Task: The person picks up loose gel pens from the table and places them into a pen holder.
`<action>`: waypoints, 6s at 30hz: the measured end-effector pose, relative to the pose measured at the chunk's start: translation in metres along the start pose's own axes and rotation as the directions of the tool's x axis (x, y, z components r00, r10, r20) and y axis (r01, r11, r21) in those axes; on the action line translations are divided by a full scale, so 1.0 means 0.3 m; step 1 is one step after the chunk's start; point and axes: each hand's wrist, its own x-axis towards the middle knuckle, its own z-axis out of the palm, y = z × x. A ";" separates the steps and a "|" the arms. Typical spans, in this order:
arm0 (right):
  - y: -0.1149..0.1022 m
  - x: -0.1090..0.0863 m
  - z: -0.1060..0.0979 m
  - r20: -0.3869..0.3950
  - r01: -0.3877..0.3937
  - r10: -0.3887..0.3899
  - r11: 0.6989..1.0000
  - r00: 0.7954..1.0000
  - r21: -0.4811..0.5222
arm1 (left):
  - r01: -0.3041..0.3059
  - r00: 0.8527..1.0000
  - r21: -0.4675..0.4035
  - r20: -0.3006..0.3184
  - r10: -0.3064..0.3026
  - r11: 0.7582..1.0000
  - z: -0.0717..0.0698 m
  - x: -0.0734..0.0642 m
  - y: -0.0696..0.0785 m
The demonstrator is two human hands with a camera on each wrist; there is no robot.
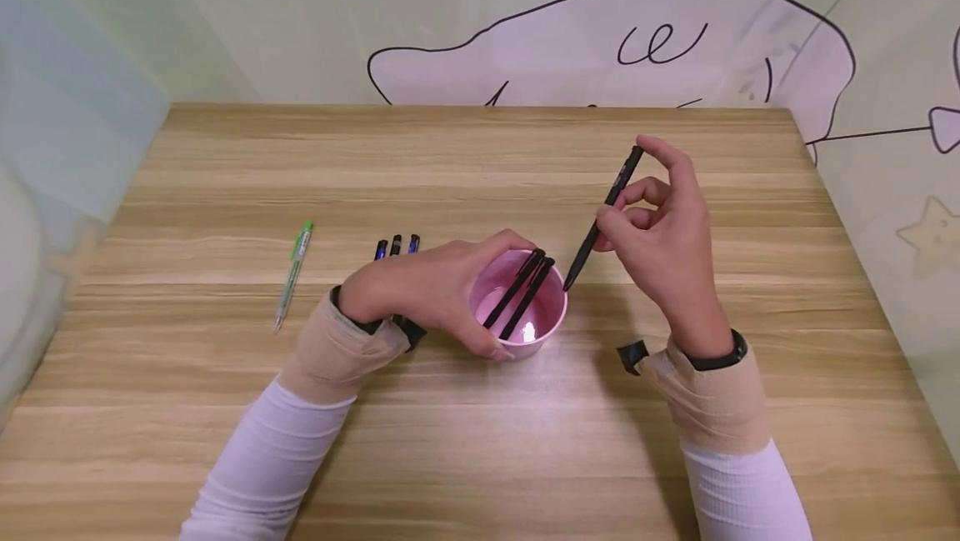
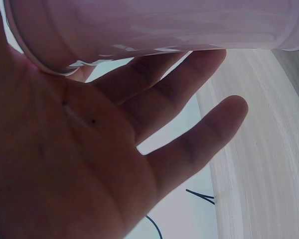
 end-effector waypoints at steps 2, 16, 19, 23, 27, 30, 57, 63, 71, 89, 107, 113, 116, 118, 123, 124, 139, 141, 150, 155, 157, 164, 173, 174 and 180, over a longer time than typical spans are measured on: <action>0.000 0.000 0.000 -0.001 0.001 -0.001 1.000 1.000 -0.002 | 0.000 1.000 0.003 -0.001 0.000 1.000 0.000 0.000 -0.001; 0.009 -0.001 -0.001 0.041 0.030 -0.032 0.998 0.999 0.053 | 0.003 1.000 -0.007 0.005 -0.003 1.000 -0.001 0.002 0.002; 0.013 -0.001 0.000 0.065 0.040 -0.046 0.995 0.997 0.086 | 0.006 1.000 -0.015 0.011 -0.006 1.000 -0.001 0.003 0.004; 0.015 -0.002 0.003 0.094 0.045 -0.055 0.993 0.994 0.106 | 0.005 1.000 -0.010 0.012 -0.005 1.000 -0.001 0.003 0.003; 0.013 -0.006 0.007 0.120 0.049 -0.061 0.993 0.991 0.105 | -0.004 1.000 0.001 0.006 0.004 1.000 0.000 0.004 0.001; 0.012 -0.010 0.012 0.155 0.055 -0.070 0.994 0.985 0.098 | -0.005 1.000 0.013 0.004 0.005 1.000 0.000 0.005 -0.001; 0.026 -0.027 0.029 0.527 0.170 0.081 0.896 0.846 -0.411 | -0.008 1.000 0.074 -0.006 0.009 0.997 -0.007 0.003 0.002; 0.023 -0.028 0.026 0.532 0.147 0.127 0.885 0.837 -0.441 | -0.009 1.000 0.079 -0.004 0.009 0.997 -0.006 0.003 0.004; 0.026 -0.027 0.027 0.547 0.158 0.135 0.877 0.826 -0.455 | -0.008 1.000 0.073 -0.004 0.009 0.997 -0.007 0.006 0.003; 0.034 -0.026 0.031 0.537 0.188 0.130 0.847 0.833 -0.497 | -0.017 1.000 0.078 -0.019 0.019 0.997 0.000 0.009 0.012; 0.043 -0.025 0.033 0.551 0.177 0.189 0.821 0.813 -0.543 | -0.033 0.999 0.066 -0.002 0.033 0.997 -0.005 0.002 0.009; 0.033 -0.030 0.037 0.577 0.169 0.211 0.828 0.789 -0.534 | -0.015 1.000 0.082 -0.008 0.015 0.997 -0.006 -0.001 0.014; 0.033 -0.035 0.041 0.588 0.151 0.251 0.822 0.769 -0.548 | 0.012 1.000 0.093 -0.010 -0.011 0.996 -0.007 -0.003 0.019; 0.038 -0.037 0.045 0.600 0.144 0.274 0.820 0.752 -0.554 | 0.030 1.000 0.097 -0.010 -0.029 0.995 -0.007 -0.005 0.023; 0.044 -0.040 0.049 0.615 0.118 0.312 0.823 0.724 -0.556 | 0.042 0.999 0.093 -0.015 -0.041 0.995 -0.008 -0.005 0.027; 0.043 -0.040 0.048 0.617 0.117 0.318 0.821 0.720 -0.559 | 0.043 0.999 0.091 -0.015 -0.042 0.995 -0.008 -0.005 0.027; 0.037 -0.038 0.048 0.632 0.135 0.352 0.795 0.691 -0.591 | 0.042 0.999 0.084 -0.001 -0.042 0.996 -0.013 -0.008 0.013; 0.036 -0.038 0.046 0.640 0.147 0.343 0.798 0.687 -0.585 | 0.038 0.999 0.083 0.005 -0.039 0.996 -0.014 -0.010 0.016; 0.041 -0.040 0.040 0.689 0.158 0.320 0.830 0.650 -0.535 | 0.023 0.999 0.132 0.019 -0.026 0.991 -0.016 -0.017 0.024; 0.042 -0.040 0.037 0.708 0.140 0.314 0.853 0.633 -0.503 | 0.059 0.998 0.146 0.009 -0.061 0.988 -0.016 -0.023 0.031; 0.043 -0.041 0.037 0.711 0.139 0.312 0.856 0.630 -0.498 | 0.081 0.997 0.162 0.005 -0.083 0.984 -0.016 -0.025 0.035; 0.044 -0.045 0.038 0.710 0.138 0.313 0.855 0.631 -0.500 | 0.138 0.990 0.200 -0.017 -0.137 0.970 -0.015 -0.026 0.042; 0.056 -0.046 0.042 0.727 0.159 0.270 0.873 0.632 -0.462 | 0.178 0.983 0.191 -0.068 -0.168 0.965 -0.008 -0.022 0.035; 0.057 -0.045 0.043 0.730 0.159 0.263 0.877 0.631 -0.454 | 0.177 0.984 0.192 -0.070 -0.167 0.965 -0.007 -0.021 0.034; 0.060 -0.047 0.044 0.736 0.177 0.230 0.885 0.637 -0.430 | 0.169 0.985 0.230 -0.074 -0.155 0.958 -0.005 -0.013 0.026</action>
